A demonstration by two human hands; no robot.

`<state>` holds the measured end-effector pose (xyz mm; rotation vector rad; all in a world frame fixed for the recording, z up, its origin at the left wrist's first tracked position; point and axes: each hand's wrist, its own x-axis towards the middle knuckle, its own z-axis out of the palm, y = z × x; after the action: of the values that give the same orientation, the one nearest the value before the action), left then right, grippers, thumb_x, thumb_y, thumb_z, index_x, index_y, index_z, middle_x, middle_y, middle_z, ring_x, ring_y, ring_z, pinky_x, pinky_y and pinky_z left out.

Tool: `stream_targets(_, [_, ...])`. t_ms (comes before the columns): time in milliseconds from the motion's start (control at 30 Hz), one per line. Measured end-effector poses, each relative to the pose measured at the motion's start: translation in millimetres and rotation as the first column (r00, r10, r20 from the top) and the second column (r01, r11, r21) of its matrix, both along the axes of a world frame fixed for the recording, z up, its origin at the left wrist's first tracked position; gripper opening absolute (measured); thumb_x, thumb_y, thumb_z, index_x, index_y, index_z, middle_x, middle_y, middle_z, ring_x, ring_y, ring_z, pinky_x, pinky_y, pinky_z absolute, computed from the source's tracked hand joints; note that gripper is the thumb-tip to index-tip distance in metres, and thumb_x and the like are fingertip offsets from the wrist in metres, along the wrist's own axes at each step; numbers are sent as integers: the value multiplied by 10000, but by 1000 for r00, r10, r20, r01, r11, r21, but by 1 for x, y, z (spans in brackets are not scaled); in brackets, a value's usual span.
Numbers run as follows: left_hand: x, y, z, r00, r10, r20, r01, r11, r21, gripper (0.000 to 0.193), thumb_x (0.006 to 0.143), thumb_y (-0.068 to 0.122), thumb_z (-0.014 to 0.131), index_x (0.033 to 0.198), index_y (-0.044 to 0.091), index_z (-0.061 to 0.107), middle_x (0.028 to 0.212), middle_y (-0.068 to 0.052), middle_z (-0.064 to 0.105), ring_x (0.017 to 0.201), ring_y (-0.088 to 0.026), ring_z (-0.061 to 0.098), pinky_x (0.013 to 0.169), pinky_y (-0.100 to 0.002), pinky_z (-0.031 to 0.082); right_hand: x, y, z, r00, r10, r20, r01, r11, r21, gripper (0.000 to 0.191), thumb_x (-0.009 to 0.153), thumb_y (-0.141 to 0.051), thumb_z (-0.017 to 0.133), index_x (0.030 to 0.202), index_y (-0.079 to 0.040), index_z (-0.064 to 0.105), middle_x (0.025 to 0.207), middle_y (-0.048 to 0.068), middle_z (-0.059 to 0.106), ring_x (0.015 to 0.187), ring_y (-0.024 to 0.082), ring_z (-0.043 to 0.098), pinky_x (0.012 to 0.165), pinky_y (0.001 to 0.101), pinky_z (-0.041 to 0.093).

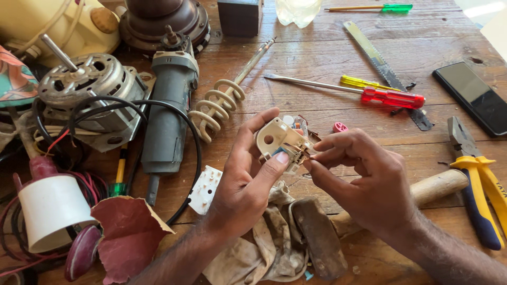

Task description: The person files a small copper strip on a wooden block, then folds and bends it by hand. They insert the strip into a white plastic housing and adjust its position. The workspace contains various tools and disassembled parts.

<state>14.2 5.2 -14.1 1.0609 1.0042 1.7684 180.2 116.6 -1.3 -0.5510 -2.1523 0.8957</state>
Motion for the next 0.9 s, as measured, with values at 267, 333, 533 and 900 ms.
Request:
stream_targets(267, [-1,0,2,1000,-6,-20,6,1000,-26,560,1035,47,498,1560,15,303,1353,-155,605,1269,-176,580,1115,-343,466,0,-2,1,999,-32,20,30,996,85,331,832,-37,823,1121,-6,663,950,68,787,899,105,771,820,251,637])
stream_targets(333, [-1,-1,2,1000,-6,-18,5,999,-42,566,1030,49,496,1561,21,302,1349,-153,610,1261,-176,584,1103,-342,471,-1,-4,1,999,-45,23,43,995,94,329,823,-38,827,1110,-13,669,946,62,790,892,102,775,799,246,634])
stream_targets(533, [-1,0,2,1000,21,-20,-22,999,-32,580,1014,35,512,1562,25,321,1337,-147,616,1231,-179,591,1071,-322,471,-1,-5,4,997,-70,27,64,981,182,265,820,-68,840,1033,-34,686,913,45,790,846,98,788,747,243,632])
stream_targets(900, [-2,0,0,999,29,-16,-30,997,-73,589,1005,33,506,1557,45,301,1347,-144,618,1257,-173,586,1095,-321,466,-2,-7,15,999,-49,4,45,951,306,163,793,-6,811,913,-49,711,939,52,771,879,145,777,793,281,603])
